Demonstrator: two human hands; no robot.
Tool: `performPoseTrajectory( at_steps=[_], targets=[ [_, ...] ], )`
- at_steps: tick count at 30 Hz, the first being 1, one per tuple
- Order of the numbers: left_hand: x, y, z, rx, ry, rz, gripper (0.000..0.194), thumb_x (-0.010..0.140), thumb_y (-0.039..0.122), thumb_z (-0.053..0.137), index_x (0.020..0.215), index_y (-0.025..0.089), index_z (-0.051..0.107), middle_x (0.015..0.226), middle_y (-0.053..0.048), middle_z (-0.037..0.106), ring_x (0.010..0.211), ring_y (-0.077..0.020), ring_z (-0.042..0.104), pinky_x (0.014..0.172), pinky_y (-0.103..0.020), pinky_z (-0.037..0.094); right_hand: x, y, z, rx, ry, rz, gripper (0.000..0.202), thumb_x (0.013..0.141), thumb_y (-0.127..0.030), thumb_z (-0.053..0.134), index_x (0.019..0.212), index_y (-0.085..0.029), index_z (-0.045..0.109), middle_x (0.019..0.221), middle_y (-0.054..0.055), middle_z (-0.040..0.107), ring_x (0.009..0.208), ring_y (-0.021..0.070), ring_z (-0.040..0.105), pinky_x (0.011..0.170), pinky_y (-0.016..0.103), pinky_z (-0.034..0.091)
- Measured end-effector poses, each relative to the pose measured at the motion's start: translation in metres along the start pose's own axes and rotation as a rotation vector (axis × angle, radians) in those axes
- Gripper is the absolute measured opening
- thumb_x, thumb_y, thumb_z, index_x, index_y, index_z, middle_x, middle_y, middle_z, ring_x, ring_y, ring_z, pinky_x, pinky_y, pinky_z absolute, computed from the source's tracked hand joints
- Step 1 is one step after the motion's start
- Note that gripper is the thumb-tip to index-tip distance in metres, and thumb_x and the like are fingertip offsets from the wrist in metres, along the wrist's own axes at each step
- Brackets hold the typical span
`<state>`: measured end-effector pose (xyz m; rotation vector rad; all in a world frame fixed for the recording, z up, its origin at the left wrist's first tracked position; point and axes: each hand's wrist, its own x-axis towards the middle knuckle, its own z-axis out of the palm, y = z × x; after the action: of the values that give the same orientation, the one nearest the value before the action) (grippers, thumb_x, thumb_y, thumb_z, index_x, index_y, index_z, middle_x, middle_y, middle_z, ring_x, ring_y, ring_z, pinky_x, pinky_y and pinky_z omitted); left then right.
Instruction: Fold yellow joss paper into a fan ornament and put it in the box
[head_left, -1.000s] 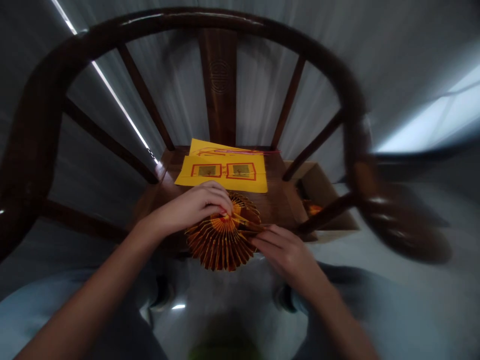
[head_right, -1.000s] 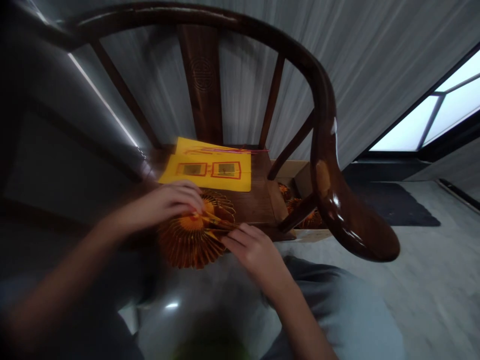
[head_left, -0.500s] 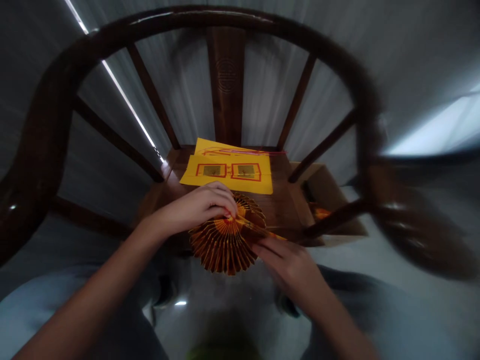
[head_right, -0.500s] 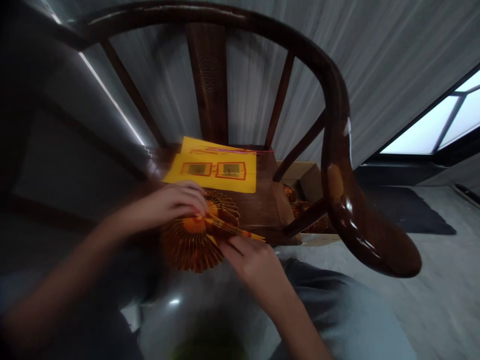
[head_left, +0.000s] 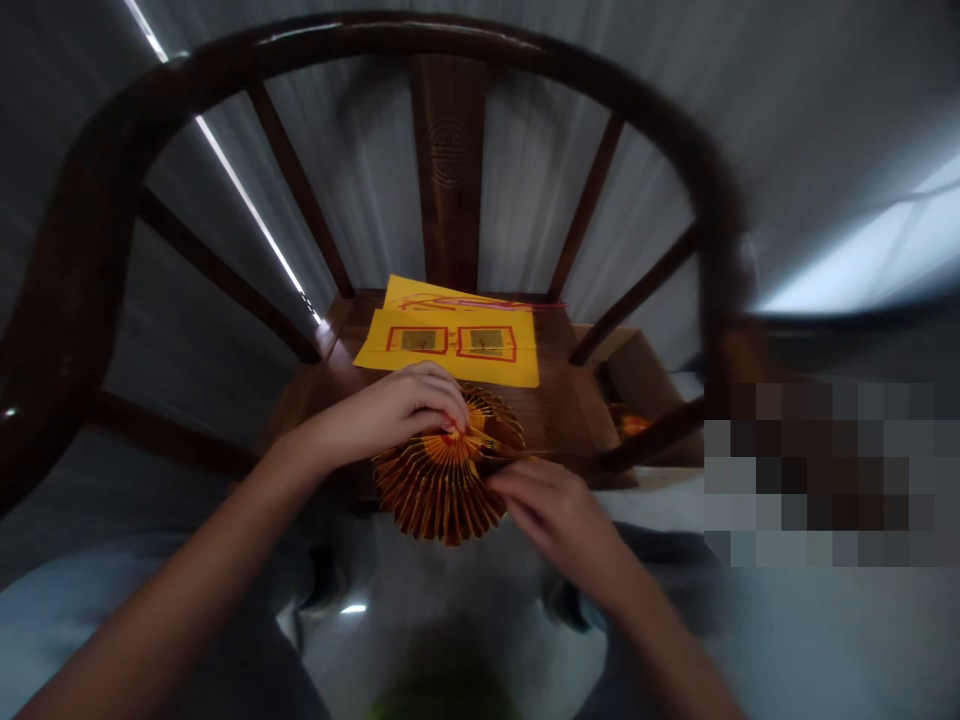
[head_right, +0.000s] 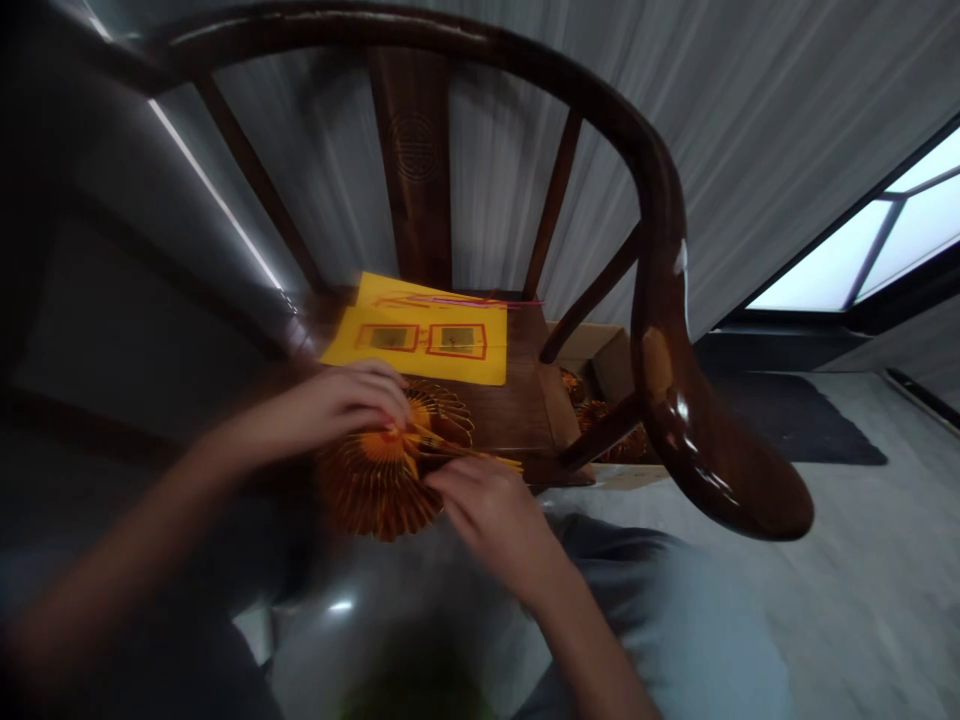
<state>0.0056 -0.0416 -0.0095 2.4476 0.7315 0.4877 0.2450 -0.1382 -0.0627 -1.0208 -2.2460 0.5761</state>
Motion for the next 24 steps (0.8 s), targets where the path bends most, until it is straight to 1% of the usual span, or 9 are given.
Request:
performPoseTrajectory(
  at_steps=[2,3,7,9,13,16,19,21,24],
  targets=[
    [0.0,0.0,0.0,-0.001,-0.006,0.0,0.018,0.094,0.023,0.056,0.092,0.025,0.073,0.102,0.0,0.073,0.107,-0.0172,0.057,0.096,-0.033,0.042,0.001,-0.001,-0.001,-0.073,-0.072,-0.054,0.019,0.096,-0.015,0.048,0.1,-0.02,0.066,0.086,0.003,0.069,0.077,0.0147,0.064,0.071,0.026,0.048],
    [0.0,0.0,0.001,0.0,-0.01,-0.001,0.018,0.094,0.023,0.056,0.092,0.025,0.073,0.102,0.0,0.072,0.108,-0.0171,0.056,0.096,-0.032,0.042,0.001,-0.001,-0.002,-0.112,-0.098,-0.056,0.018,0.097,-0.016,0.048,0.099,-0.019,0.066,0.083,0.002,0.068,0.074,0.0141,0.064,0.068,0.025,0.046],
    [0.001,0.0,0.001,0.004,-0.016,-0.008,0.018,0.094,0.022,0.055,0.093,0.025,0.073,0.103,0.0,0.072,0.11,-0.017,0.056,0.096,-0.032,0.042,0.004,-0.002,-0.004,-0.252,-0.162,0.025,0.016,0.094,-0.013,0.05,0.089,-0.017,0.064,0.078,0.002,0.066,0.07,0.0138,0.063,0.062,0.023,0.042],
    [0.001,0.0,0.001,0.007,-0.017,-0.004,0.017,0.094,0.022,0.056,0.092,0.025,0.073,0.102,0.0,0.072,0.108,-0.0167,0.056,0.096,-0.032,0.042,0.004,-0.002,-0.004,-0.266,-0.167,0.059,0.015,0.092,-0.011,0.051,0.085,-0.017,0.063,0.077,0.001,0.065,0.069,0.0135,0.062,0.061,0.023,0.041],
    [0.0,0.0,0.001,0.014,-0.028,-0.005,0.017,0.094,0.022,0.056,0.093,0.026,0.072,0.103,0.001,0.072,0.109,-0.0169,0.055,0.097,-0.033,0.041,0.004,-0.003,0.0,-0.115,-0.11,0.091,0.019,0.095,-0.013,0.048,0.089,-0.02,0.065,0.078,-0.001,0.067,0.071,0.0118,0.064,0.063,0.021,0.043],
    [0.0,-0.002,0.001,0.008,-0.026,-0.014,0.016,0.094,0.024,0.056,0.094,0.026,0.072,0.104,0.001,0.072,0.111,-0.0173,0.055,0.098,-0.034,0.041,0.004,-0.005,0.005,-0.034,-0.005,0.085,0.02,0.095,-0.015,0.048,0.095,-0.02,0.068,0.084,0.001,0.07,0.076,0.0132,0.067,0.068,0.022,0.048],
    [-0.001,-0.003,0.002,0.009,-0.018,-0.009,0.017,0.094,0.024,0.056,0.093,0.026,0.072,0.103,0.0,0.072,0.11,-0.0175,0.055,0.098,-0.034,0.041,0.005,-0.007,0.01,-0.023,0.106,0.078,0.023,0.096,-0.018,0.047,0.098,-0.019,0.069,0.088,0.004,0.073,0.079,0.0153,0.069,0.073,0.026,0.051],
    [-0.002,-0.004,0.002,0.011,-0.013,-0.001,0.017,0.094,0.024,0.056,0.093,0.026,0.073,0.102,0.0,0.072,0.11,-0.0173,0.056,0.098,-0.034,0.041,0.005,-0.008,0.012,-0.015,0.146,0.077,0.024,0.097,-0.02,0.046,0.098,-0.02,0.07,0.087,0.005,0.073,0.077,0.0158,0.069,0.072,0.027,0.053],
    [-0.003,-0.004,0.002,0.003,-0.008,0.006,0.018,0.094,0.023,0.055,0.094,0.026,0.073,0.102,0.0,0.072,0.109,-0.0171,0.057,0.097,-0.034,0.042,0.005,-0.008,0.014,0.029,0.174,0.061,0.024,0.096,-0.019,0.047,0.099,-0.02,0.071,0.085,0.005,0.073,0.075,0.0159,0.069,0.069,0.027,0.053]
  ],
)
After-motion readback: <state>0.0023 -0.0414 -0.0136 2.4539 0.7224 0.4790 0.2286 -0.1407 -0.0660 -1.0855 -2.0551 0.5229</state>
